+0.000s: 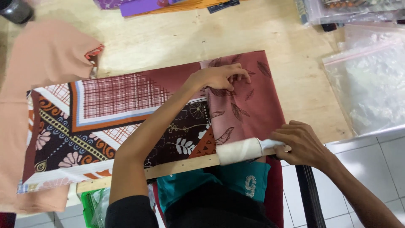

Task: The person uses a white cylindrical roller to smooth and roll a patterned piece of fabric on a wooden table. They repeatedly roll the fabric, fold it, and smooth it with the roller to create a compact bundle.

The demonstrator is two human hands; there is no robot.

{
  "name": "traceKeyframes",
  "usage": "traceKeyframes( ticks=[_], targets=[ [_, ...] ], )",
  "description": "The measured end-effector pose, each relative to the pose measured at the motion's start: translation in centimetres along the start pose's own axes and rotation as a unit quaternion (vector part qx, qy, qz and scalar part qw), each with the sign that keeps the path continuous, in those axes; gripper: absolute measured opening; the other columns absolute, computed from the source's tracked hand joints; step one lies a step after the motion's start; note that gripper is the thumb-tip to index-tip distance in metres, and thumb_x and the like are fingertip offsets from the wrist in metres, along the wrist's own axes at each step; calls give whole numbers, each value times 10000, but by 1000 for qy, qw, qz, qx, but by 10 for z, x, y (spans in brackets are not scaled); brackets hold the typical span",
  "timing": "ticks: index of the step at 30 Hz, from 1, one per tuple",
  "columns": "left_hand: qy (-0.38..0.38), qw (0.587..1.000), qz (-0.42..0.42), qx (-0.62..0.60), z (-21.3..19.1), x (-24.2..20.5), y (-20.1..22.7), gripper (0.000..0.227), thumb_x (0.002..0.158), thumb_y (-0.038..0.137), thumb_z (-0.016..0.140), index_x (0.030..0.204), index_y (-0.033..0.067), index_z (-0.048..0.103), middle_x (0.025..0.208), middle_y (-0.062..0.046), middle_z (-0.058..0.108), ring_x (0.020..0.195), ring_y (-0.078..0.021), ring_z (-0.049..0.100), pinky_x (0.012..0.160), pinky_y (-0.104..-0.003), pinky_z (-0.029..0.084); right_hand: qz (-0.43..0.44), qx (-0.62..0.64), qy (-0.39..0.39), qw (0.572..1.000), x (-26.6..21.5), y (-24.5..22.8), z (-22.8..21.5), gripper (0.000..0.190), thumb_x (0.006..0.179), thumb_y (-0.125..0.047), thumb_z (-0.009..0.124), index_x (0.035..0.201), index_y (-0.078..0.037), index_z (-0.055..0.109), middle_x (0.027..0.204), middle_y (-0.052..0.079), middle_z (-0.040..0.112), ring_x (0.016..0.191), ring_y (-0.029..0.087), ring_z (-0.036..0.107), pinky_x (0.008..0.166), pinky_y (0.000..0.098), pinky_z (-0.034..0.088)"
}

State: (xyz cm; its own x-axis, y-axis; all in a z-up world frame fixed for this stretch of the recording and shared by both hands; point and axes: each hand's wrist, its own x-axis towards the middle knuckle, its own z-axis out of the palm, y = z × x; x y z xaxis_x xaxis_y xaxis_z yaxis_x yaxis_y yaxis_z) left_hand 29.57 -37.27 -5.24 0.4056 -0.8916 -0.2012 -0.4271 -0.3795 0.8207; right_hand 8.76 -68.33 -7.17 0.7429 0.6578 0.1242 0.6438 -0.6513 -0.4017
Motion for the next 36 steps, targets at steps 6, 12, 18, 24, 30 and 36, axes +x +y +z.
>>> traceKeyframes(
  ticks=[6,12,18,24,30,36],
  targets=[
    [-33,992,-104,67,-6,4,30,390,1011,206,610,1394,269,575,1223,-21,503,1056,-211,532,895,-393,443,93,85,141,982,-51,67,-3,353,990,-296,549,1188,-48,702,1177,133,746,905,268,718,757,388,533],
    [110,985,-37,125,-4,42,13,372,855,80,550,1194,184,660,1271,-100,615,1224,-315,515,1006,-477,434,279,68,238,928,4,41,-50,256,1140,-226,470,1206,13,536,684,38,392,558,165,324,571,376,276],
    [190,877,94,432,14,101,9,678,768,-161,549,1347,183,631,1361,-68,602,1238,-300,497,937,-494,495,293,-45,231,927,35,102,-23,338,1134,-209,461,1269,100,496,1052,355,655,935,585,596,747,631,412],
    [180,762,73,618,24,162,-35,424,731,164,816,1101,303,662,1080,46,636,1121,-253,541,970,-472,411,318,-88,224,917,35,84,-18,300,1093,-170,566,1298,49,557,1146,248,530,1017,463,530,759,586,440],
    [179,758,81,622,6,157,-21,217,725,157,771,893,293,759,1161,57,601,1155,-265,494,824,-438,465,299,-159,274,900,35,52,-31,527,959,-165,788,1386,0,528,1215,226,408,1106,394,428,769,532,398],
    [136,844,75,514,-6,156,-25,302,689,-29,688,757,259,630,842,20,663,906,-248,591,711,-432,445,391,66,80,914,45,-6,-40,447,968,-484,633,1137,-72,668,835,80,702,733,199,651,680,391,513]
  ],
)
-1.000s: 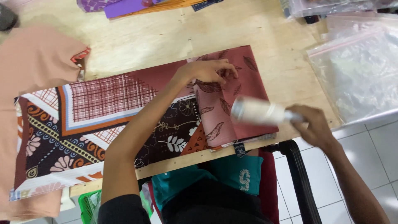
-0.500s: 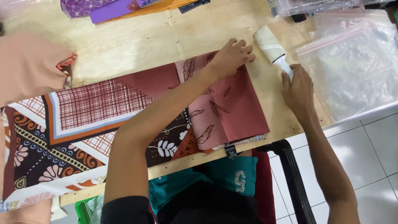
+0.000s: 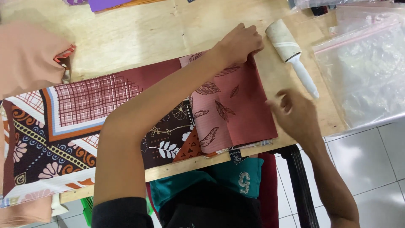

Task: The person uses a white cylindrical roller to smooth and roll a patterned piece of fabric on a wooden table. They repeatedly roll the fabric, fold it, and smooth it with the roller to create a compact bundle.

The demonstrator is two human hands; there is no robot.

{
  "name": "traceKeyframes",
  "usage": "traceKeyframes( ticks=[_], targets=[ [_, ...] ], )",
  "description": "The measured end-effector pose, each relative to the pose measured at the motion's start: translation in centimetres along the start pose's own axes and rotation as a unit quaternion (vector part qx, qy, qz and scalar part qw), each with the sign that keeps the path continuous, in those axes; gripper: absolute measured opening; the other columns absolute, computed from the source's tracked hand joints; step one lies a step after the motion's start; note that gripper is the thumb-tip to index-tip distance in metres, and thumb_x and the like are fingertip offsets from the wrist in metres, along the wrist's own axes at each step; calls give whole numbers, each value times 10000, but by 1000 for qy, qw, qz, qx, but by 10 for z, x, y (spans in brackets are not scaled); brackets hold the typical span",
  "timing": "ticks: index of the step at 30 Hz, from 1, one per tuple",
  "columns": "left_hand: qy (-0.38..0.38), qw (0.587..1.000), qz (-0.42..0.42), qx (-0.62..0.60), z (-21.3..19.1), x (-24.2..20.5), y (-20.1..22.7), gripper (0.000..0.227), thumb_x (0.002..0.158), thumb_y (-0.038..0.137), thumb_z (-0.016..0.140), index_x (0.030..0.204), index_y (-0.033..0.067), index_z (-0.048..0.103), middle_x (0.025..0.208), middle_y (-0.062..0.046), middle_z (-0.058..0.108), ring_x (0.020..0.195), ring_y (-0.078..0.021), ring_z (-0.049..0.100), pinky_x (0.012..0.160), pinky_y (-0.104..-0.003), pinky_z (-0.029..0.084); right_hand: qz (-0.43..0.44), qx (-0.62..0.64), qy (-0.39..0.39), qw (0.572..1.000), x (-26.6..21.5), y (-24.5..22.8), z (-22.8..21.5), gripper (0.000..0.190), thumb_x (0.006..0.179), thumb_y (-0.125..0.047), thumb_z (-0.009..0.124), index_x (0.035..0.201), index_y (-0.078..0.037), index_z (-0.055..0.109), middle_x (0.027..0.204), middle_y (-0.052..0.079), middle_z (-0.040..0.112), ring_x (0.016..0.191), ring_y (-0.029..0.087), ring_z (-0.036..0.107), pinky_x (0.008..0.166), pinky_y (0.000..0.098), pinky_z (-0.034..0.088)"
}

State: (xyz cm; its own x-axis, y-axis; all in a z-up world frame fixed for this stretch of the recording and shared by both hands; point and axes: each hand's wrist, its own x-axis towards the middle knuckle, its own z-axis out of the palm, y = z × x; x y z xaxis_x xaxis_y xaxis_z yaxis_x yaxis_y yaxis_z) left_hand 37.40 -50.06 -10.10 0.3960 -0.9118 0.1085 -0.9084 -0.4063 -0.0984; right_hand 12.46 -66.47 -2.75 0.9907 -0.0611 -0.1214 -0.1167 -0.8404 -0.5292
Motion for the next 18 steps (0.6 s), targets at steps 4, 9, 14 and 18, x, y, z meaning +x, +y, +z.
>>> traceKeyframes(
  ticks=[4,9,14,18],
  targets=[
    [16,999,6,32,-18,-4,-2,309,725,-25,691,757,276,629,866,37,671,903,-237,602,660,-420,478,-26,-59,-13,998,-4,15,23,412,907,-527,729,889,-121,662,753,-3,714,745,224,693,698,406,499],
    [70,997,30,-14,-36,-12,-7,347,681,-95,592,730,249,583,845,50,642,854,-245,586,579,-424,457,-66,-10,-58,996,-8,17,21,251,1007,-279,641,874,-96,533,707,60,593,654,211,556,637,387,396],
    [113,985,32,-124,-80,-30,-9,386,676,-158,501,757,196,631,834,11,664,832,-279,589,565,-448,450,-10,148,-77,986,-34,-21,-2,130,1062,-186,545,1087,-62,516,874,108,655,768,200,628,644,337,506],
    [152,974,41,-163,-102,-45,-12,354,593,-148,494,781,121,626,857,-61,685,824,-328,601,624,-472,442,-4,206,-18,978,-48,-31,-3,185,1014,-112,628,1128,-129,483,682,1,402,600,92,426,521,247,343]
  ],
)
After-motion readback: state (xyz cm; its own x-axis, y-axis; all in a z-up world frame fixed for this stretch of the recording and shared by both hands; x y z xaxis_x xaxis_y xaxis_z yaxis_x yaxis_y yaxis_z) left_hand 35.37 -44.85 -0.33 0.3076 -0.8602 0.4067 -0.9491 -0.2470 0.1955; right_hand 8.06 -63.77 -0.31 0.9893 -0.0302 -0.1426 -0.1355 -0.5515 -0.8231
